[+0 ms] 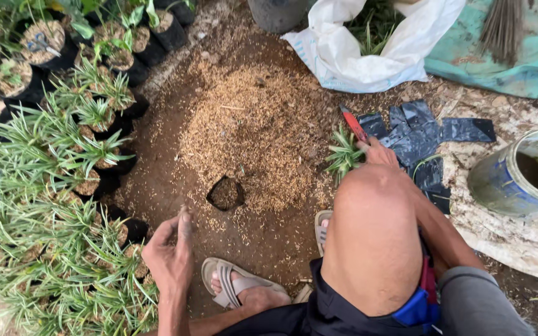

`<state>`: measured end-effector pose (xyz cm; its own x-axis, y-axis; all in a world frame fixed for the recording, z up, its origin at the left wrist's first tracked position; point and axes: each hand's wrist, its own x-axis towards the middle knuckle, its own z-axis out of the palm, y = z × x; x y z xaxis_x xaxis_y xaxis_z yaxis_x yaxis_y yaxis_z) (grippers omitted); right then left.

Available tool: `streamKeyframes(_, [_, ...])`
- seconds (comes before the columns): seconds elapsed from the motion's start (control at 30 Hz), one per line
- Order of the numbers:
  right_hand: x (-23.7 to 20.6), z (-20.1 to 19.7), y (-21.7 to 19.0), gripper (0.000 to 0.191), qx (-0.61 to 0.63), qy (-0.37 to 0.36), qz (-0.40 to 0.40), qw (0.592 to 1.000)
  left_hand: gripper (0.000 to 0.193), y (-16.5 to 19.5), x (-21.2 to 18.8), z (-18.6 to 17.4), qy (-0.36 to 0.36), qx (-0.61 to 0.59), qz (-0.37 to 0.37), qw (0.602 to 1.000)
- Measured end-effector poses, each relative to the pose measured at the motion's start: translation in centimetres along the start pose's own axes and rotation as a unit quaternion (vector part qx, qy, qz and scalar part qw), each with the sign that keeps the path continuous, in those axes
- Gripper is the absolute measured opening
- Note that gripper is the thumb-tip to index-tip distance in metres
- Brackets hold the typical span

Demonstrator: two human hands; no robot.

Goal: The person prepares a black plastic nursery bag, fills it with soil and wood shavings, places a small variegated plant inside, and firms the medium around the roots. The finished potted plant is set aside with others.

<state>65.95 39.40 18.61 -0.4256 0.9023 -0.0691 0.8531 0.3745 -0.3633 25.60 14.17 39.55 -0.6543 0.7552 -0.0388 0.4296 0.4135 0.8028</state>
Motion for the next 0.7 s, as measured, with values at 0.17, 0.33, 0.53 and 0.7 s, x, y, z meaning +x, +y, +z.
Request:
streamKeyframes(0.17, [4.3,-5.4,-2.7,0.054,0.271,-0.007,0.112,0.956,0.027,5.3,1.0,-3.1,-0.101,-0.006,0.09,0.991])
streamKeyframes(0.33, [8.4,-19.0,-10.5,0.043,0.466,0.012,0.004,0.885,0.03,13.1,5.2,-4.9,-0.169,0.032,0.187,0.967])
streamKeyframes(0.53, [9.0,-30.4,-23.2,0.043,0.703,-0.086,-0.049,0.704,0.05,20.0,8.9,-2.5,-0.236,-0.213,0.143,0.937])
streamKeyframes(0.7, [8.7,-28.1,-27.3,0.05,0.759,-0.231,-0.149,0.59,0.089,19.6,10.1,-0.8,-0.277,-0.33,0.149,0.89])
